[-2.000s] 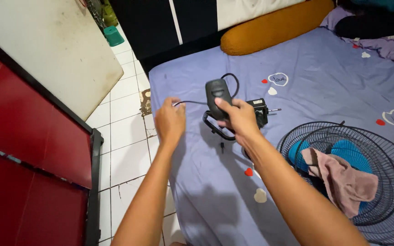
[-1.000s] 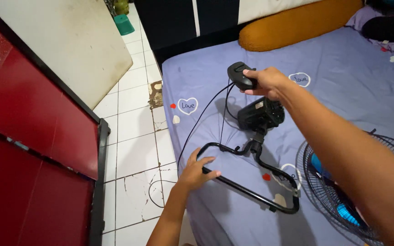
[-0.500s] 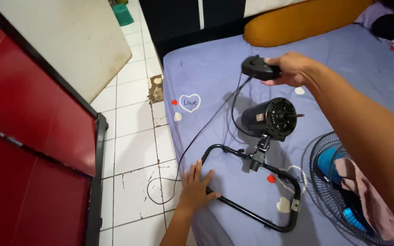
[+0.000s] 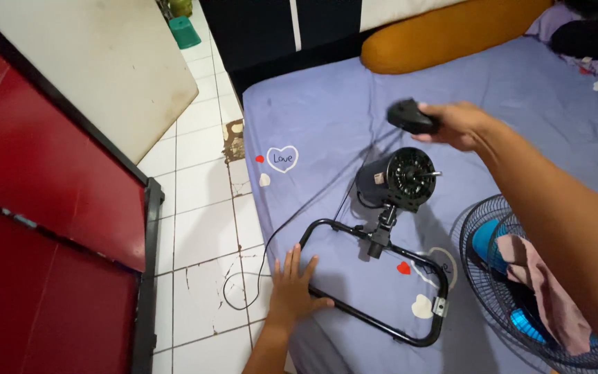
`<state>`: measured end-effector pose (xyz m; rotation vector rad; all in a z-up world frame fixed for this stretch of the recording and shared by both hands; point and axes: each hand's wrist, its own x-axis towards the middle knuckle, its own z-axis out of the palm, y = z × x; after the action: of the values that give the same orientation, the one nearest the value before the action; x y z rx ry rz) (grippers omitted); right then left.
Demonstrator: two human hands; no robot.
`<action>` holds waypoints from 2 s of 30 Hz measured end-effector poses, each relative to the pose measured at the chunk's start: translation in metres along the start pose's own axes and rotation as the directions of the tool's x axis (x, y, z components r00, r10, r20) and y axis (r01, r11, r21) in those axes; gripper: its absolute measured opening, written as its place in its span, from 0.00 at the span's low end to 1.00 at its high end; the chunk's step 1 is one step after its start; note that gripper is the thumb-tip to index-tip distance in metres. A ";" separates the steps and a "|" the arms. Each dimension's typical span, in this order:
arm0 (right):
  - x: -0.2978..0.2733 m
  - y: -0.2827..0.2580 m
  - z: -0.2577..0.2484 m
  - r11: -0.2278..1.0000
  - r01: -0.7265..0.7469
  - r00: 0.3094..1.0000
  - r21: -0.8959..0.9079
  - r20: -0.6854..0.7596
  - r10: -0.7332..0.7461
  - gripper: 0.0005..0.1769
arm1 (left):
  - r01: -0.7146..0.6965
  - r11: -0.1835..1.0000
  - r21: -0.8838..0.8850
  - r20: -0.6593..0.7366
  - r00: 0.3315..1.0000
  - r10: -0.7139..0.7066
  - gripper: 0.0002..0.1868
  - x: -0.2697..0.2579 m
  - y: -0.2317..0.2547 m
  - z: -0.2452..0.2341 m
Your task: Assemble a small electric desk fan on a bed.
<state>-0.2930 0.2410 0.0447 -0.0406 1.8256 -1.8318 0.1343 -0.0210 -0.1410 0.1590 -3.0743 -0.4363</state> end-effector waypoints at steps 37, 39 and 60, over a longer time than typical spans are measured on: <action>-0.286 0.326 0.137 0.756 0.134 0.794 -0.640 -0.387 -0.469 0.36 | -0.264 0.920 -0.291 -0.148 0.962 0.229 0.41 0.107 0.094 -0.057; -0.286 0.325 0.135 0.733 0.250 0.788 -0.633 -0.306 -0.534 0.36 | -0.301 0.883 -0.360 -0.240 0.945 0.224 0.53 0.131 0.123 -0.027; -0.294 0.303 0.101 0.960 -0.063 0.629 -0.275 -0.757 -0.175 0.39 | 0.145 0.748 -0.648 -0.331 0.831 -0.448 0.23 0.127 0.110 0.044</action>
<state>0.1035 0.2861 -0.1271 0.7225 2.6892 -1.7392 -0.0045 0.0828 -0.1505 0.6472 -2.2836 -1.1694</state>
